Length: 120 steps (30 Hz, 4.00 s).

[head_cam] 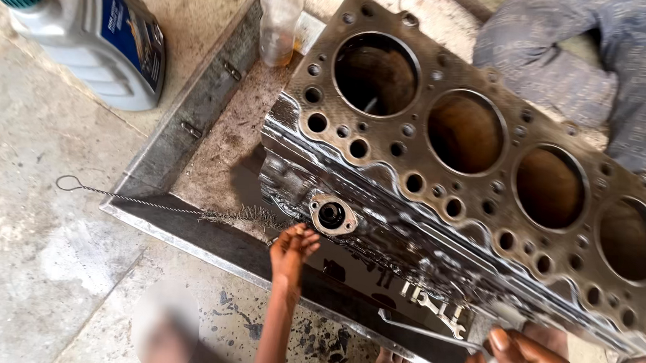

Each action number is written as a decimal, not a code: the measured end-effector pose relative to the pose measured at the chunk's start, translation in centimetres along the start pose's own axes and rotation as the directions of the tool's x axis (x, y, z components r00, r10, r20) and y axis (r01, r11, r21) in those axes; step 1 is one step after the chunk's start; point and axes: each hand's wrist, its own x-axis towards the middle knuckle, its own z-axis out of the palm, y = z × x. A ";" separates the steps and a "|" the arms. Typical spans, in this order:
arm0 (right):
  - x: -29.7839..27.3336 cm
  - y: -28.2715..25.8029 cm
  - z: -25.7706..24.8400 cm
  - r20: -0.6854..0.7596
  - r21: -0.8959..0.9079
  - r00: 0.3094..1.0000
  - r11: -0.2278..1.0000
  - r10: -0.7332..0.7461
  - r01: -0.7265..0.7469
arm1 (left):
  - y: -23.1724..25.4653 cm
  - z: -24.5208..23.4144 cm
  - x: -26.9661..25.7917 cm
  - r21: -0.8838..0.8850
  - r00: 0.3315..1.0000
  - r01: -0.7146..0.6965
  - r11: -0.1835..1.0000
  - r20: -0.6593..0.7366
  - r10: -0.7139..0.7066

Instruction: The person uses a wrench to tighten or loosen bolts on an engine block while another person assists by hand.

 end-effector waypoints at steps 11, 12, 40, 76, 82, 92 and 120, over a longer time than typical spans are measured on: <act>1.0 1.8 -1.9 -0.171 0.143 0.792 0.810 0.586 -0.568 | -5.0 -0.2 0.7 -0.289 0.986 0.161 0.944 0.002 -0.168; 0.9 2.3 -2.2 -0.195 0.237 0.762 0.784 0.617 -0.574 | -5.3 -0.4 0.7 -0.288 0.985 0.163 0.944 0.000 -0.170; 1.0 -3.7 10.9 0.237 -0.662 0.972 0.731 -0.007 0.167 | -3.1 -0.4 -0.4 0.879 0.898 -0.114 0.464 -0.108 0.426; 5.6 4.9 7.4 0.133 -0.069 0.984 0.992 0.117 -0.108 | 24.7 20.0 -14.3 0.022 0.296 -0.379 -0.925 0.950 -0.099; 4.6 12.4 10.3 0.219 -0.172 0.945 0.944 -0.242 0.281 | 23.9 19.2 -13.3 0.089 0.231 -0.449 -0.889 0.973 -0.019; 5.9 22.0 9.6 0.489 -0.706 0.845 0.667 0.216 0.238 | 23.8 19.3 -13.1 0.100 0.267 -0.447 -0.889 0.963 -0.025; 8.0 1.4 27.6 0.319 -0.591 0.915 0.703 -0.248 0.396 | 23.4 19.0 -13.5 0.162 0.276 -0.410 -0.898 0.960 0.047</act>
